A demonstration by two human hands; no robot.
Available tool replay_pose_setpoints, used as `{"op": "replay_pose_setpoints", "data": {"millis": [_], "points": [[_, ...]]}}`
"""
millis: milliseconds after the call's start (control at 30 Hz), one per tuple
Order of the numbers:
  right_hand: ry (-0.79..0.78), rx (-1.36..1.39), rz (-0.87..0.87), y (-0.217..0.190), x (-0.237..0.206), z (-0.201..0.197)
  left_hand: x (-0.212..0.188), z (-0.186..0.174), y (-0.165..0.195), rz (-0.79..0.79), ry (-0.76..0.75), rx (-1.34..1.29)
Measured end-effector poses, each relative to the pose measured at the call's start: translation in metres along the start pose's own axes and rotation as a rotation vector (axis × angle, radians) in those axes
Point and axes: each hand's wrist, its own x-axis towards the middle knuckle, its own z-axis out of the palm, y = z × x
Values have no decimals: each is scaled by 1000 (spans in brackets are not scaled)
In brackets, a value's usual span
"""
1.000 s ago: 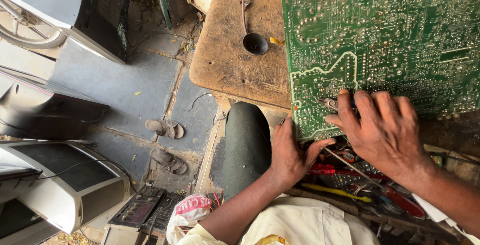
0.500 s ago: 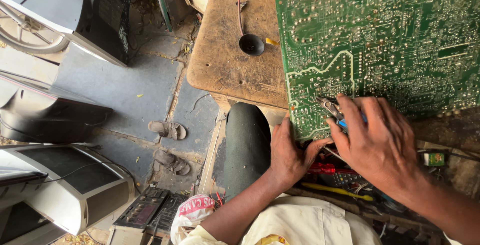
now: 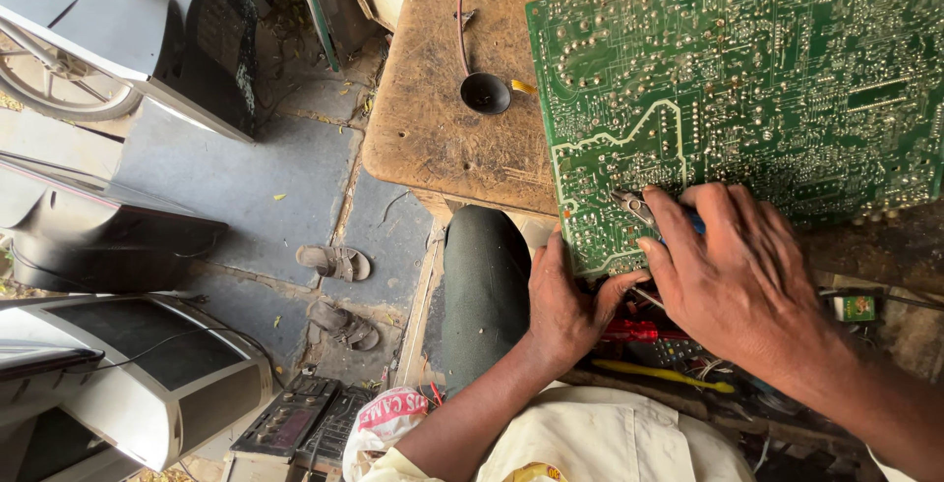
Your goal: The person works on a green circuit board, using a soldering iron to heat solder joints and a pair of pliers to remove components. They repeatedly flip the board and use tools to manipulate specific areas on the board's surface.
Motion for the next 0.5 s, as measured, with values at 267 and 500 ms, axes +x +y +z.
{"op": "replay_pose_setpoints", "data": {"millis": [267, 500], "points": [[-262, 506, 309, 7, 4, -16, -1, 3, 1, 18, 40, 10], [-289, 700, 461, 15, 4, -3, -2, 3, -1, 5, 29, 34]]}}
